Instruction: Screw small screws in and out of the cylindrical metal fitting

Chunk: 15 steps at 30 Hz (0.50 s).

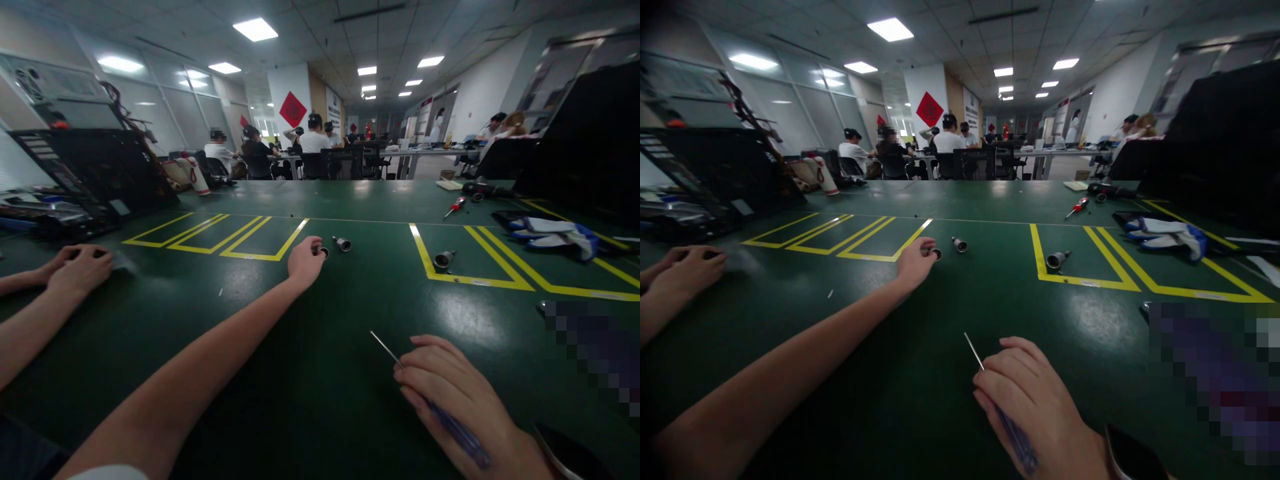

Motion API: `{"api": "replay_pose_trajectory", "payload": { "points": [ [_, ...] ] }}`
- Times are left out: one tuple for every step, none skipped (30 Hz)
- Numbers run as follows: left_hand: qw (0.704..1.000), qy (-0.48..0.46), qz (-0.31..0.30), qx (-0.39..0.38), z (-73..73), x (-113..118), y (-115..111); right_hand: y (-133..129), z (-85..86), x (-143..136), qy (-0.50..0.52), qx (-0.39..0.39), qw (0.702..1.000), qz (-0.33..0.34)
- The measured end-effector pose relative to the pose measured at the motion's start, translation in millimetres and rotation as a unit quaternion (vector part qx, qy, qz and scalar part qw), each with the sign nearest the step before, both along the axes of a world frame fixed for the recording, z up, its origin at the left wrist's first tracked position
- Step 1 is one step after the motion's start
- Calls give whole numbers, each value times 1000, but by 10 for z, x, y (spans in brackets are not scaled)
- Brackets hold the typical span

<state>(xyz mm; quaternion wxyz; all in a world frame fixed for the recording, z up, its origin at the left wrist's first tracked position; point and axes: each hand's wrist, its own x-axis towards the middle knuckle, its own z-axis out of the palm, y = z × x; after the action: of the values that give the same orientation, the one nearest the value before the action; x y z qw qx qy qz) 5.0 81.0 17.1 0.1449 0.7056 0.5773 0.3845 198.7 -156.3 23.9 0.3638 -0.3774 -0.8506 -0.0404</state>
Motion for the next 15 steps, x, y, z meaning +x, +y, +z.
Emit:
{"api": "replay_pose_trajectory", "payload": {
  "points": [
    [1000,23,8,-6,-3,16,50,4,7,-4,-4,1,1000,1],
    [999,42,16,-12,-2,43,88,9,14,-10,-8,3,1000,1],
    [998,57,20,-15,0,79,117,13,22,-16,-11,7,1000,0],
    [997,70,21,-17,3,120,138,17,28,-22,-14,10,1000,-4],
    [996,81,20,-18,6,163,155,20,33,-27,-16,13,1000,-8],
    [995,92,18,-17,5,204,169,22,37,-31,-18,15,1000,-13],
    [995,101,16,-16,2,240,181,22,40,-33,-20,17,1000,-16],
    [994,110,14,-14,-4,269,192,21,43,-34,-21,18,999,-18],
    [993,116,11,-13,-12,291,202,18,46,-33,-21,17,999,-20],
    [993,121,10,-11,-23,306,210,14,50,-31,-21,16,999,-21],
    [992,124,10,-7,-35,314,217,11,55,-30,-20,14,1000,-20],
    [992,125,10,-2,-47,316,222,8,59,-29,-18,11,1000,-20],
    [992,124,12,5,-59,314,226,8,64,-29,-15,10,1000,-20],
    [992,122,15,15,-70,309,230,9,66,-30,-13,9,1000,-20],
    [993,117,20,27,-78,302,234,12,68,-33,-11,10,1000,-19]
  ]
}}
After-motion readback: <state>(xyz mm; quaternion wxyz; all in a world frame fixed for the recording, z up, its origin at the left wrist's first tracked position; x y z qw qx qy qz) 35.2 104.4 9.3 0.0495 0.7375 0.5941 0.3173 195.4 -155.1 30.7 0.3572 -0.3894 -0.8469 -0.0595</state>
